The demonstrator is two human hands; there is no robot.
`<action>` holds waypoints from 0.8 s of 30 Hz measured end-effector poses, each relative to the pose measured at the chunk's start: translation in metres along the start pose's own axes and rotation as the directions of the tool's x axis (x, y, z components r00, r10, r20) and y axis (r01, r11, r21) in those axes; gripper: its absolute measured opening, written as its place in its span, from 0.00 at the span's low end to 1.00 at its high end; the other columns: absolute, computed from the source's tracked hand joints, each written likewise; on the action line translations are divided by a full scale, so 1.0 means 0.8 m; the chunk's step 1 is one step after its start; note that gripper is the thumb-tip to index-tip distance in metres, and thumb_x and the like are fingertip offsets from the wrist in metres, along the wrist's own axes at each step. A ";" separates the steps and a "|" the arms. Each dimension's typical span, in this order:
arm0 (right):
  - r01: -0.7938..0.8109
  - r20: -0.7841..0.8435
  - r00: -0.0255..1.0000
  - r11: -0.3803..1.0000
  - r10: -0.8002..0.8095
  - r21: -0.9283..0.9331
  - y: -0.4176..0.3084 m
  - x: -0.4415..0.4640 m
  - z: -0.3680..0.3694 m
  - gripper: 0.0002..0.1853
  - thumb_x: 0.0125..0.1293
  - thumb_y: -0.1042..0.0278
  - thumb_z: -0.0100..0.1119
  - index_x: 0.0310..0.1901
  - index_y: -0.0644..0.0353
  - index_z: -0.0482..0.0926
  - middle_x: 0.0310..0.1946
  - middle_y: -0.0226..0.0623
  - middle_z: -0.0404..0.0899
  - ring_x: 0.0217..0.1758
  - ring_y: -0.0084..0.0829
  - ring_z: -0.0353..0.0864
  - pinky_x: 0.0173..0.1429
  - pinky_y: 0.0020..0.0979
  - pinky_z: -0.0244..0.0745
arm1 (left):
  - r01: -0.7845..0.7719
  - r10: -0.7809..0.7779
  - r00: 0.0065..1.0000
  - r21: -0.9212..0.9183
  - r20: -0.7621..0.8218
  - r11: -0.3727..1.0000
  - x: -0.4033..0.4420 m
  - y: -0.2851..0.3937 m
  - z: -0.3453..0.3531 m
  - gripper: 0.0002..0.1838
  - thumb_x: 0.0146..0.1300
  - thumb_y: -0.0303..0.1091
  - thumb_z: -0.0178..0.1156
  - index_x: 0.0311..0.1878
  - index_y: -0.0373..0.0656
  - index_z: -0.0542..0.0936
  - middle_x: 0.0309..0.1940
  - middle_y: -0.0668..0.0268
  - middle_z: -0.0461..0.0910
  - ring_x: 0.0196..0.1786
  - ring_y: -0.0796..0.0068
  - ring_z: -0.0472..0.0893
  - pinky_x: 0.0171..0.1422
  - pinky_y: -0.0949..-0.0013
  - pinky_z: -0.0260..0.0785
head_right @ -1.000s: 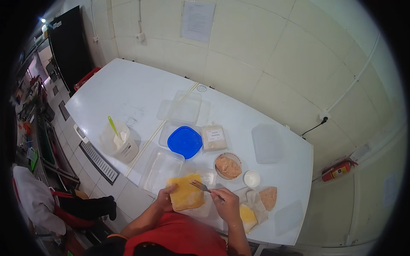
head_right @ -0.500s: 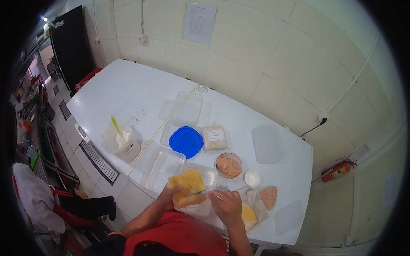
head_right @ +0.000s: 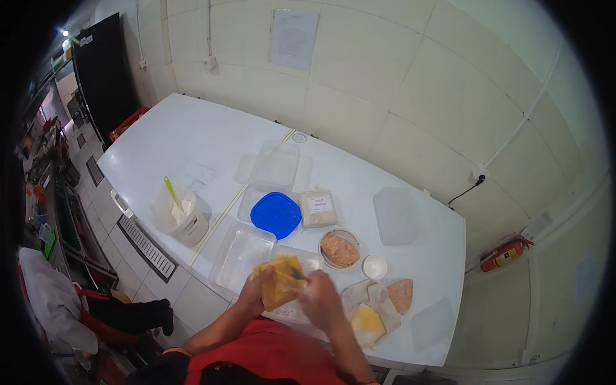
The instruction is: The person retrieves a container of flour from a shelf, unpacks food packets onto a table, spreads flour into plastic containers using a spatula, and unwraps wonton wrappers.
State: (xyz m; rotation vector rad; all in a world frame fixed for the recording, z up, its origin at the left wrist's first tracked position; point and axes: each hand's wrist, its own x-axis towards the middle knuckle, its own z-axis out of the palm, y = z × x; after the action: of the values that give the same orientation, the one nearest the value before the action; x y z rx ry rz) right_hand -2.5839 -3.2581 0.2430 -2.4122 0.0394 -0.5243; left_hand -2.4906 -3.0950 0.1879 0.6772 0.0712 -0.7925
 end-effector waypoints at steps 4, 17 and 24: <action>0.110 -0.094 0.990 0.990 -0.102 0.089 0.007 0.004 0.053 0.21 0.57 0.73 0.72 0.46 0.66 0.71 0.39 0.49 0.73 0.40 0.47 0.74 0.46 0.41 0.72 | -0.011 0.009 0.999 -0.049 -0.033 0.999 0.006 -0.011 -0.012 0.21 0.74 0.41 0.57 0.61 0.36 0.70 0.52 0.54 0.79 0.51 0.61 0.84 0.53 0.59 0.80; -0.094 0.013 0.996 0.994 0.094 0.047 0.031 -0.004 0.063 0.19 0.55 0.66 0.75 0.34 0.61 0.70 0.32 0.42 0.77 0.35 0.45 0.78 0.42 0.40 0.74 | -0.212 0.260 0.951 0.261 -0.166 0.942 0.010 -0.030 -0.028 0.25 0.75 0.44 0.56 0.65 0.34 0.70 0.53 0.55 0.79 0.53 0.62 0.83 0.56 0.60 0.79; -0.261 0.171 0.963 0.863 0.206 0.431 0.083 -0.021 0.065 0.20 0.57 0.64 0.75 0.35 0.60 0.69 0.36 0.42 0.83 0.38 0.42 0.83 0.46 0.37 0.76 | 0.066 -0.056 0.992 0.094 -0.113 0.993 0.022 -0.025 -0.055 0.30 0.77 0.50 0.49 0.69 0.35 0.65 0.59 0.49 0.76 0.59 0.51 0.81 0.61 0.51 0.77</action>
State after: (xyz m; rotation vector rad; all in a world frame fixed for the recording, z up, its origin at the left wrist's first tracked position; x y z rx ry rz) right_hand -2.5727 -3.2762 0.1599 -1.9409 0.1426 -0.2397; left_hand -2.4833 -3.0905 0.1373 0.8144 0.1546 -0.8212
